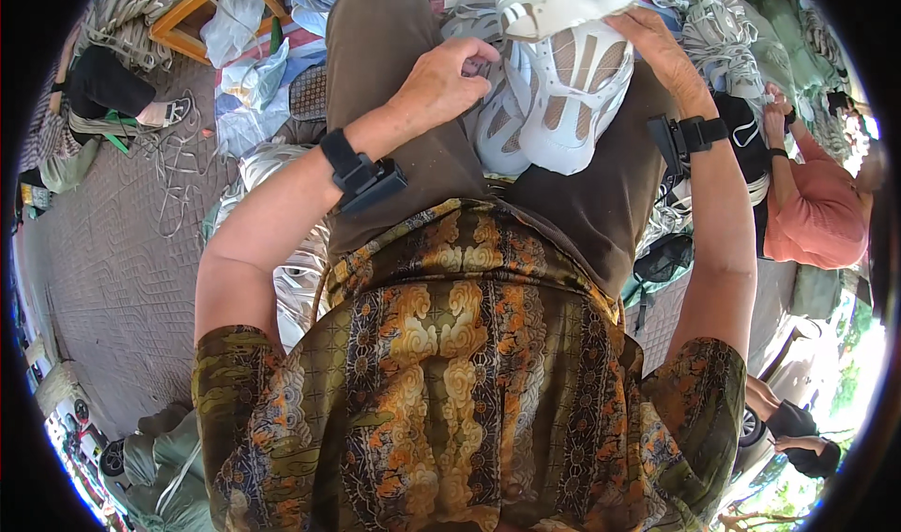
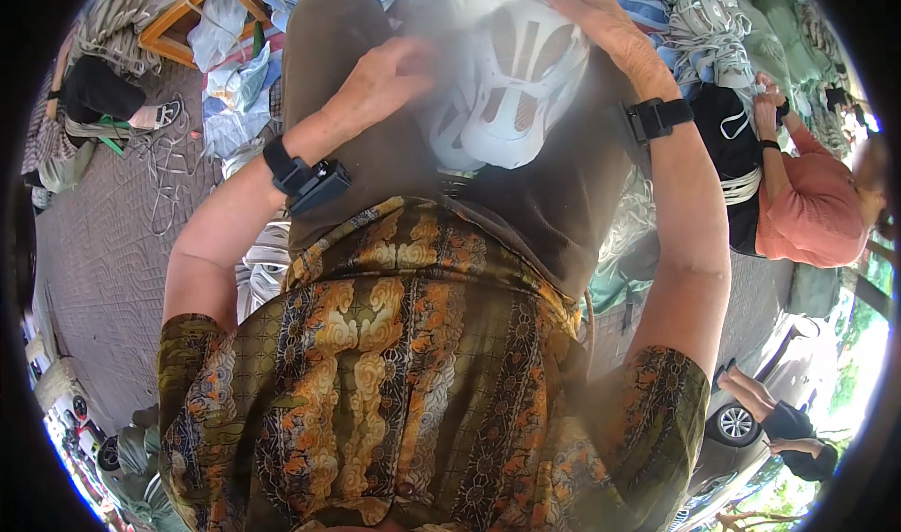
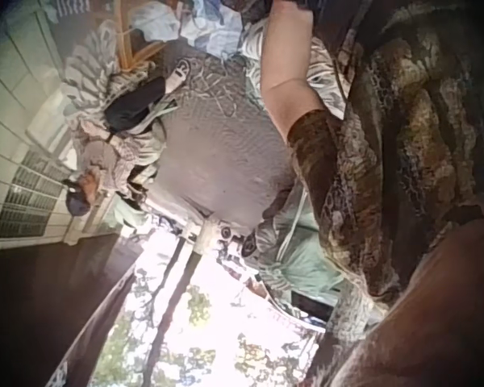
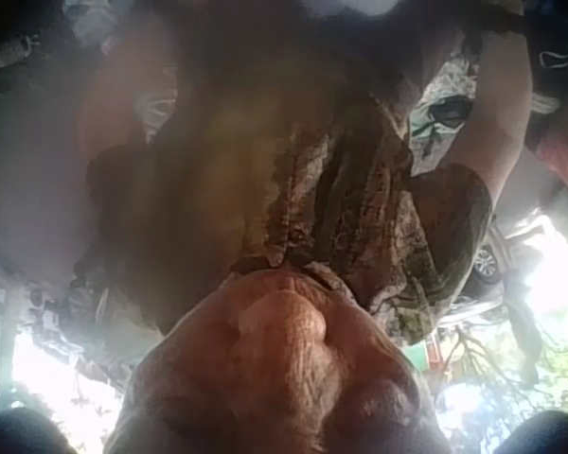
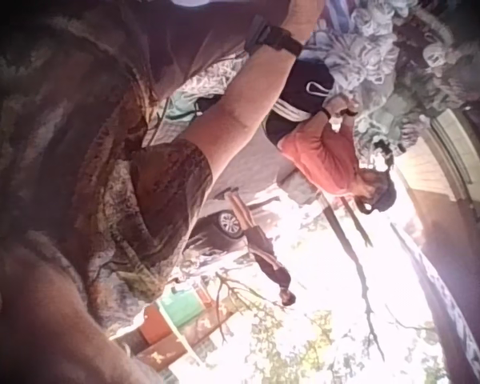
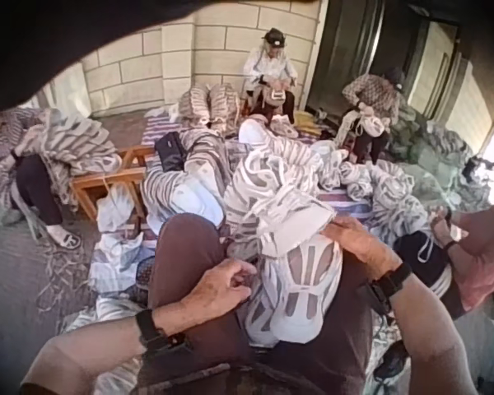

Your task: The person sits on the ground and laces a white sneaker by hand. They thread the white shoelaces through the eyelets, pull them tight, and tie a knot. The person handles the shoe and laces directly without using any tools.

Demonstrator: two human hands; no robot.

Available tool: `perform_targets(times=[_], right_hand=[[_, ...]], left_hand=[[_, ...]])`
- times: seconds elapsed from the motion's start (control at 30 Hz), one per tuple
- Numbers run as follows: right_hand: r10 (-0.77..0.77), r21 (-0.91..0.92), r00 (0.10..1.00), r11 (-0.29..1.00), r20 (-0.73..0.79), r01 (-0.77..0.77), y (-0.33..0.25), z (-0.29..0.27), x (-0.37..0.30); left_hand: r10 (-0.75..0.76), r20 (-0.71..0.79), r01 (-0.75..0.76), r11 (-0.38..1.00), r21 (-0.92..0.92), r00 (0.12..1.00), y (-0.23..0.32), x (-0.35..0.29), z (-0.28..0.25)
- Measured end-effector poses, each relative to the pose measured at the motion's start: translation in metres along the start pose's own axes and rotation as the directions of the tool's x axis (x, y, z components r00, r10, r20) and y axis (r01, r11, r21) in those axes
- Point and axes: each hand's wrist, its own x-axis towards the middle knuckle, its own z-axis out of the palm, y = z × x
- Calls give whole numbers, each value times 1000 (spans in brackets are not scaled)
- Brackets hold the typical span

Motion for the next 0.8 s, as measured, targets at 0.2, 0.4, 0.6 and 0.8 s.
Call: perform_targets(times=[0.2,0.4,0.6,0.8], right_hand=[[8,121,1000,993,-5,-7,-10,-3,-3],[-172,-79,985,982,29,174,14,-7,-1],[-108,124,993,986,-56,114,43,-13,-6],[-83,308,996,948,13,75,-7,-2,-19]], left_hand=[[-76,28,79,985,-152,997,-42,37,20],[-121,128,141,978,-156,984,-33,41,26],[277,-158,-264,959,102,948,33,12,25],[254,-332,-341,910,-236,909,45,32,5]])
